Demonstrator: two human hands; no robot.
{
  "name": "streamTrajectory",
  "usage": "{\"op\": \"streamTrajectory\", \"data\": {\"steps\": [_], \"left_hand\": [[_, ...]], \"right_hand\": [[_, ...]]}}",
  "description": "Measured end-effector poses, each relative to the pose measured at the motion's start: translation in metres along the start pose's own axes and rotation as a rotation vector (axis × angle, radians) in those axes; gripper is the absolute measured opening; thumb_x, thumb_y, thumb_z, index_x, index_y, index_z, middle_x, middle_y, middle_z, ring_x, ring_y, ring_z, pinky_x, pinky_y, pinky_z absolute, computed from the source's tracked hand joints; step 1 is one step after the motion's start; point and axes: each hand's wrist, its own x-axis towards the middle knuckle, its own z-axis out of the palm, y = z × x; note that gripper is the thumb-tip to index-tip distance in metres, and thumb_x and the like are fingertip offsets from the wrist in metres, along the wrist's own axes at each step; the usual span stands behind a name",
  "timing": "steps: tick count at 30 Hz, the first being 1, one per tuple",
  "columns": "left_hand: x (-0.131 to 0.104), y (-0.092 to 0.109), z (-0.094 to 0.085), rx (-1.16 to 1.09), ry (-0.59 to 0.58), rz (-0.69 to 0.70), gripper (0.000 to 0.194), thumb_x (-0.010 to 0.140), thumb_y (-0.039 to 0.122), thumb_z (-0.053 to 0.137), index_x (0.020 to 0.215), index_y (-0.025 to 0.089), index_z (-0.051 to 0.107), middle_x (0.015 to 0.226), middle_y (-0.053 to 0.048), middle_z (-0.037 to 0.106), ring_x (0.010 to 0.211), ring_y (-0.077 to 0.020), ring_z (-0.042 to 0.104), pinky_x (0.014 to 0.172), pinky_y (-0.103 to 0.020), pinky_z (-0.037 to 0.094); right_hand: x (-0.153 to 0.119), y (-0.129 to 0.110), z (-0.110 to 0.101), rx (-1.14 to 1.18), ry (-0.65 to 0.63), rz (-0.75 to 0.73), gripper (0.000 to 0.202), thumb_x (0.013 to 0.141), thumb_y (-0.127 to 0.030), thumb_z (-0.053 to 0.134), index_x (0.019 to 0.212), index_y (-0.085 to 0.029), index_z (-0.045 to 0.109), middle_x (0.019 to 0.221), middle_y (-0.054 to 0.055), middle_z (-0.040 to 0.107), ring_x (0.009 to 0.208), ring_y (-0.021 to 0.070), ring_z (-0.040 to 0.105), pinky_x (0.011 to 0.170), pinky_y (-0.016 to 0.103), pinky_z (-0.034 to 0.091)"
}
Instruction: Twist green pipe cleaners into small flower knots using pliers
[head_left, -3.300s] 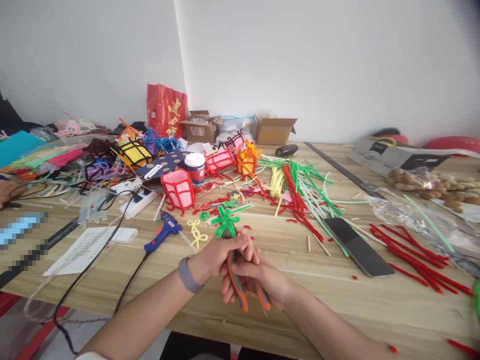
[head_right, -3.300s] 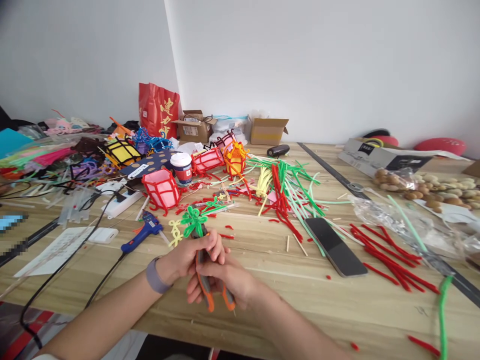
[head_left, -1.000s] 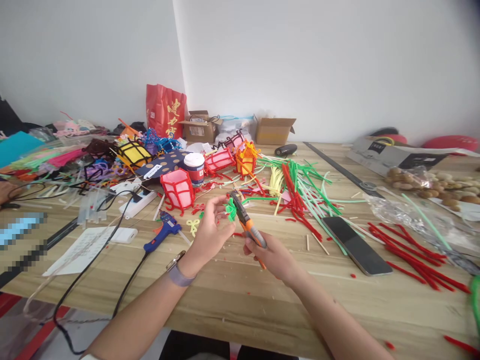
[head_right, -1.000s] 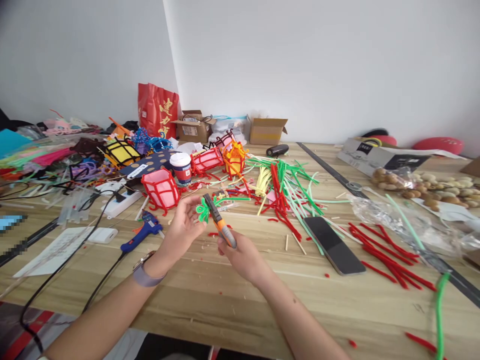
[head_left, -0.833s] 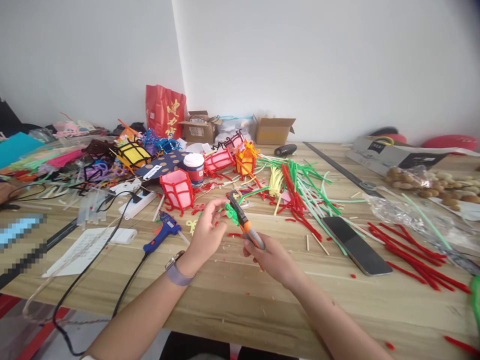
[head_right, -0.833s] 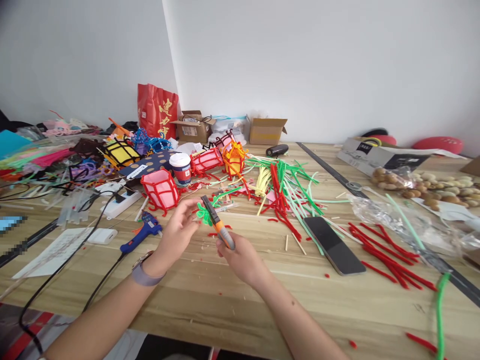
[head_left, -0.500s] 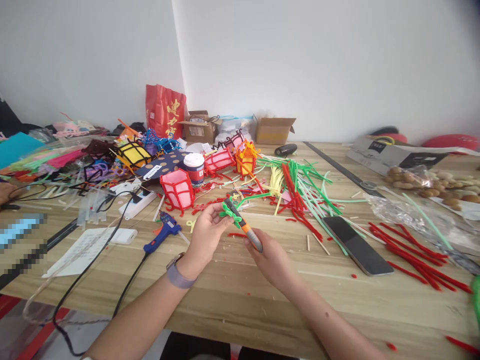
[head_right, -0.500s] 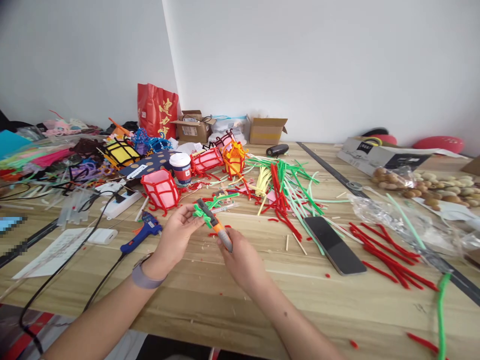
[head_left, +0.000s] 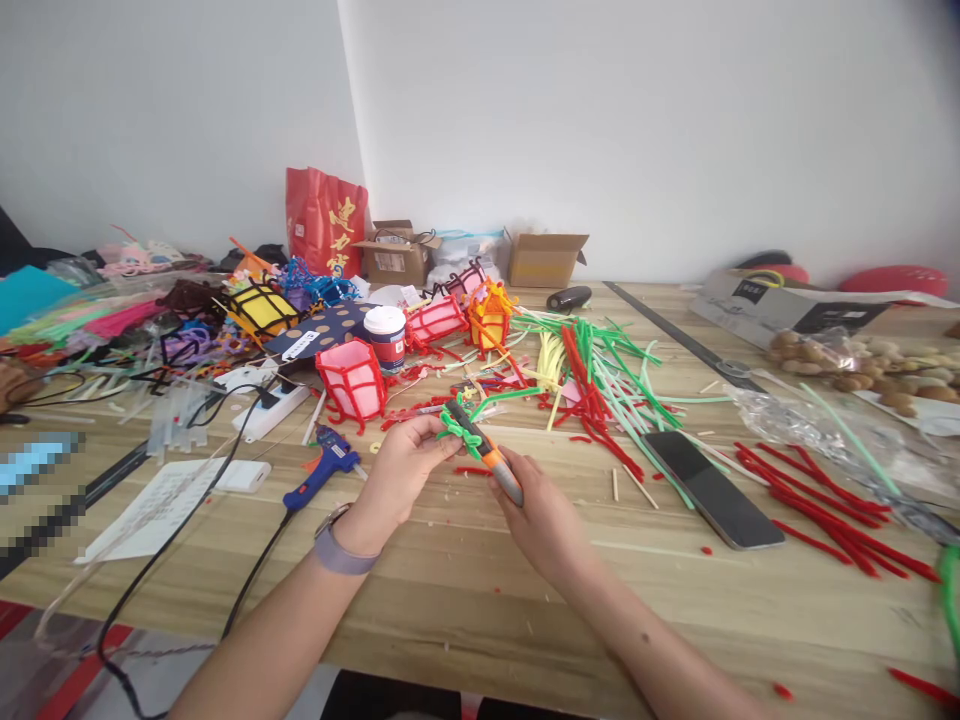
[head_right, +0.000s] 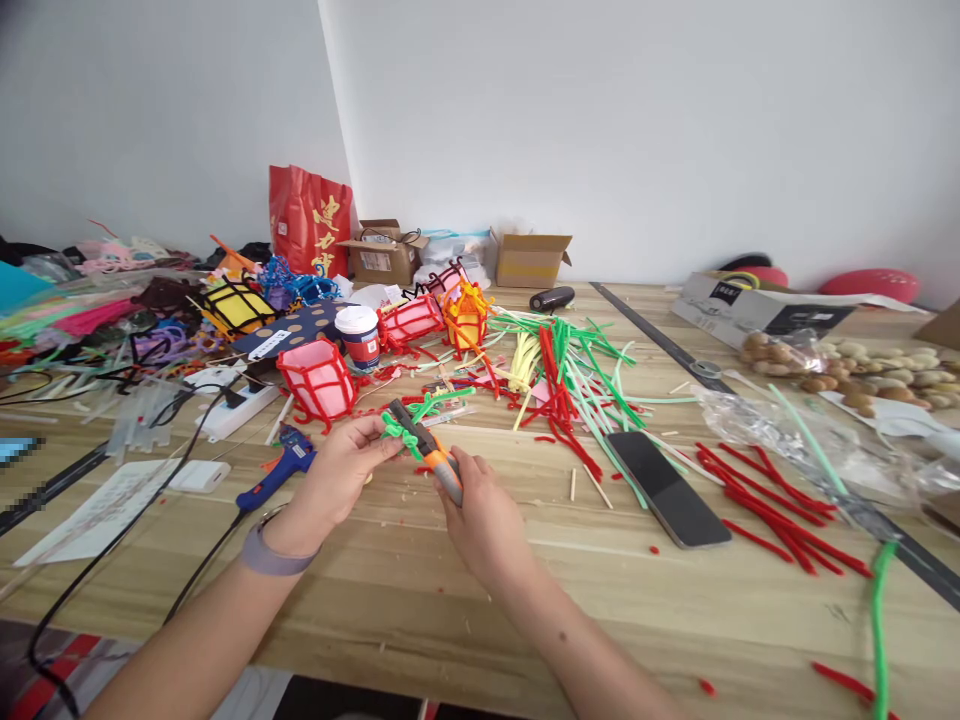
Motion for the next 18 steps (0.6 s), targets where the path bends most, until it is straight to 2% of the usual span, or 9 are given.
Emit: {"op": "streamTrajectory", "data": {"steps": [6, 9, 11, 14, 18], "left_hand": [[-0.001, 0.001, 0.006, -0.122, 0.005, 0.042, 0.019, 0.065, 0.027, 0.073, 0.080, 0.017, 0.069, 0.080, -0.002, 0.067, 0.076, -0.0146, 0.058, 0.072, -0.026, 0.045], [-0.002, 0.002, 0.008, -0.218, -0.021, -0.005, 0.021, 0.060, 0.030, 0.076, 0.075, 0.017, 0.067, 0.075, -0.001, 0.064, 0.070, -0.0136, 0.056, 0.068, -0.026, 0.045], [-0.002, 0.002, 0.007, -0.221, -0.029, -0.029, 0.022, 0.059, 0.033, 0.077, 0.071, 0.017, 0.066, 0.071, -0.001, 0.061, 0.066, -0.0130, 0.054, 0.065, -0.026, 0.045], [-0.001, 0.003, 0.002, -0.112, -0.022, 0.027, 0.022, 0.064, 0.035, 0.074, 0.073, 0.016, 0.067, 0.072, -0.002, 0.062, 0.068, -0.0140, 0.055, 0.066, -0.026, 0.046], [-0.004, 0.009, -0.006, 0.277, 0.008, 0.253, 0.014, 0.075, 0.030, 0.066, 0.082, 0.018, 0.069, 0.085, -0.005, 0.065, 0.082, -0.0183, 0.058, 0.073, -0.028, 0.046]], "right_hand": [[0.001, 0.000, 0.000, 0.102, 0.049, -0.084, 0.038, 0.089, -0.024, 0.047, 0.127, -0.022, 0.050, 0.114, 0.011, 0.057, 0.104, 0.0242, 0.055, 0.090, 0.034, 0.041], [0.001, -0.004, -0.004, 0.212, -0.028, -0.163, 0.027, 0.090, -0.026, 0.044, 0.113, -0.021, 0.057, 0.102, 0.008, 0.060, 0.095, 0.0215, 0.055, 0.085, 0.032, 0.042], [0.001, -0.006, -0.006, 0.266, -0.088, -0.165, 0.021, 0.090, -0.028, 0.044, 0.103, -0.021, 0.059, 0.093, 0.005, 0.061, 0.087, 0.0197, 0.055, 0.079, 0.030, 0.043], [0.000, -0.008, -0.008, 0.305, -0.135, -0.127, 0.021, 0.090, -0.030, 0.044, 0.100, -0.021, 0.059, 0.084, 0.002, 0.059, 0.078, 0.0173, 0.053, 0.072, 0.028, 0.043], [0.000, -0.006, -0.007, 0.330, -0.188, -0.094, 0.024, 0.090, -0.034, 0.043, 0.097, -0.018, 0.059, 0.077, 0.001, 0.057, 0.070, 0.0150, 0.050, 0.067, 0.026, 0.041]]}}
